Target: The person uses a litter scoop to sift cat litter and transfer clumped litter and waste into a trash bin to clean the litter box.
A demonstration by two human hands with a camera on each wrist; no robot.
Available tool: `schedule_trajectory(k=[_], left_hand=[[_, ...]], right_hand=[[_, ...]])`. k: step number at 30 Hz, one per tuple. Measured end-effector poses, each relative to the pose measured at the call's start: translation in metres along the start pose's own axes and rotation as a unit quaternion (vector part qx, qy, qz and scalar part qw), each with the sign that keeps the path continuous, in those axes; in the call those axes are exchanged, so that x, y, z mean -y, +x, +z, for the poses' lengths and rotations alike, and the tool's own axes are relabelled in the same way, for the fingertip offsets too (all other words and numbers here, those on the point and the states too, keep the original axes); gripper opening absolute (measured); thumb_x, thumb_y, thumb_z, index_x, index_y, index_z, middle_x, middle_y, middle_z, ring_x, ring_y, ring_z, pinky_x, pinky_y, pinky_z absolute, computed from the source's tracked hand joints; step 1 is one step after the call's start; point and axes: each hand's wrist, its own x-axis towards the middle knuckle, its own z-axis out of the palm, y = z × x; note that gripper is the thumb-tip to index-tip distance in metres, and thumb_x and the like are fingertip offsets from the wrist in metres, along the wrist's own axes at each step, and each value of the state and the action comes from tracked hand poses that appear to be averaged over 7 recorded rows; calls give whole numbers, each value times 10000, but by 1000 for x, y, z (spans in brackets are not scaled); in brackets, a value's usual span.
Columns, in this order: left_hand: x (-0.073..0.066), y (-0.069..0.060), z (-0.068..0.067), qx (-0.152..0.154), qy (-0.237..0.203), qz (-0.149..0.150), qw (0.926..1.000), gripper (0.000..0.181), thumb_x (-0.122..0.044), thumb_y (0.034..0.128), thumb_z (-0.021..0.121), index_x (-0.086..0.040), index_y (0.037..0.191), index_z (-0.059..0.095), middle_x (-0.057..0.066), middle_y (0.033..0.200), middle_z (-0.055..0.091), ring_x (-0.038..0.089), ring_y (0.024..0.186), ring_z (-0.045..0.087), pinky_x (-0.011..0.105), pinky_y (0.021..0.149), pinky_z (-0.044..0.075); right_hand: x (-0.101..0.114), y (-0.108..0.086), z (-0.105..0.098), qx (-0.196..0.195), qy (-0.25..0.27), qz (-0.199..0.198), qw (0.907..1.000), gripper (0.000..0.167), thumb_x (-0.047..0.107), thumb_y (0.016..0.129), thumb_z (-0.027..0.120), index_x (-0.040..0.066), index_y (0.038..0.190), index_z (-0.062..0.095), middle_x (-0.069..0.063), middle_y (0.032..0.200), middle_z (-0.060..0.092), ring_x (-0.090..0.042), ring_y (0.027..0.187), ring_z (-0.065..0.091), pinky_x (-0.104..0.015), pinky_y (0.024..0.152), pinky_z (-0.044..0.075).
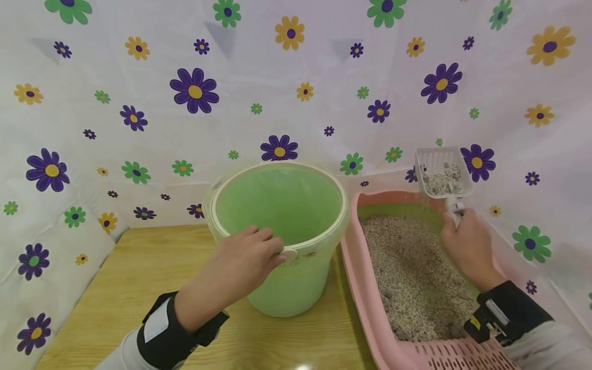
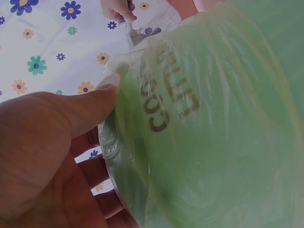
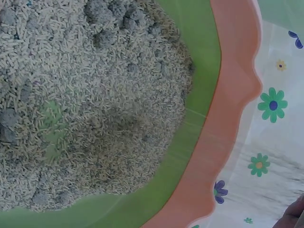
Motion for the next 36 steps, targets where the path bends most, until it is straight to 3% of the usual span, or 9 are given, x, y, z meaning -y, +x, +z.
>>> schedule_trajectory(k=[6, 10, 13, 18, 23, 26, 29, 33, 36], left_hand=[[0, -1, 1, -37, 49, 28, 10000, 191, -292, 933, 783, -130, 862, 711, -18, 739, 587, 137, 635, 445, 230, 550, 414], [1, -2, 0, -44, 76, -11, 10000, 194, -292, 931, 784, -130, 859, 704, -19, 736, 577, 136, 633, 437, 227, 542, 395], [3, -3, -2, -18, 85, -49, 10000, 200, -297, 933, 781, -130, 858, 700, -19, 736, 576, 136, 636, 442, 230, 541, 402], [2, -3, -3, 57, 192, -44, 9998, 209, -319, 946, 766, -140, 862, 700, -22, 746, 585, 138, 649, 472, 241, 559, 447], [0, -3, -4, 97, 296, 7, 9995, 189, -325, 950, 758, -152, 889, 712, -26, 764, 593, 132, 660, 476, 231, 577, 458], [-1, -3, -3, 80, 318, 48, 9995, 183, -324, 948, 758, -155, 891, 716, -27, 765, 596, 125, 657, 465, 221, 575, 445], [-2, -4, -3, 40, 400, 70, 9992, 189, -334, 945, 758, -160, 883, 715, -33, 763, 599, 118, 653, 462, 214, 567, 439], [-1, -4, -3, 68, 480, 71, 9988, 191, -348, 945, 756, -169, 889, 720, -38, 778, 615, 115, 661, 480, 212, 576, 451], [-1, -4, -4, 95, 476, 68, 9988, 191, -350, 948, 754, -168, 897, 726, -37, 789, 628, 116, 666, 491, 216, 590, 462]], right_hand=[[0, 1, -4, 124, -79, -173, 9997, 417, 185, 1054, 476, -229, 1107, 476, -305, 808, 533, -355, 613, 513, -403, 500, 376], [1, -3, 0, 532, -644, -605, 9947, 323, 155, 1043, 496, -157, 964, 471, -191, 691, 475, -273, 541, 455, -373, 465, 339], [4, -8, 9, 718, -1086, -989, 9866, 279, 114, 1035, 472, -156, 968, 492, -223, 688, 485, -241, 496, 417, -361, 445, 315], [8, -17, 24, 635, -1315, -1338, 9802, 243, 68, 1035, 420, -40, 817, 413, -68, 600, 337, -204, 460, 351, -332, 455, 260], [13, -15, 27, 484, -1267, -1350, 9815, 254, 95, 1029, 482, -24, 822, 397, -64, 589, 340, -227, 458, 359, -346, 457, 258], [13, -12, 24, 709, -1069, -1227, 9841, 241, 122, 1023, 525, -67, 888, 463, -59, 585, 383, -209, 457, 373, -342, 451, 269], [11, -7, 21, 1504, -282, -592, 9864, 324, 199, 1051, 514, -109, 960, 560, -29, 608, 446, -166, 477, 391, -328, 453, 311], [7, -1, 19, 2499, 753, 571, 9637, 446, 288, 1085, 471, -112, 974, 635, 6, 643, 482, -110, 500, 403, -302, 480, 376], [8, 2, 14, 2660, 973, 841, 9554, 458, 304, 1093, 466, -116, 1010, 629, 17, 658, 479, -96, 505, 406, -295, 492, 389]])
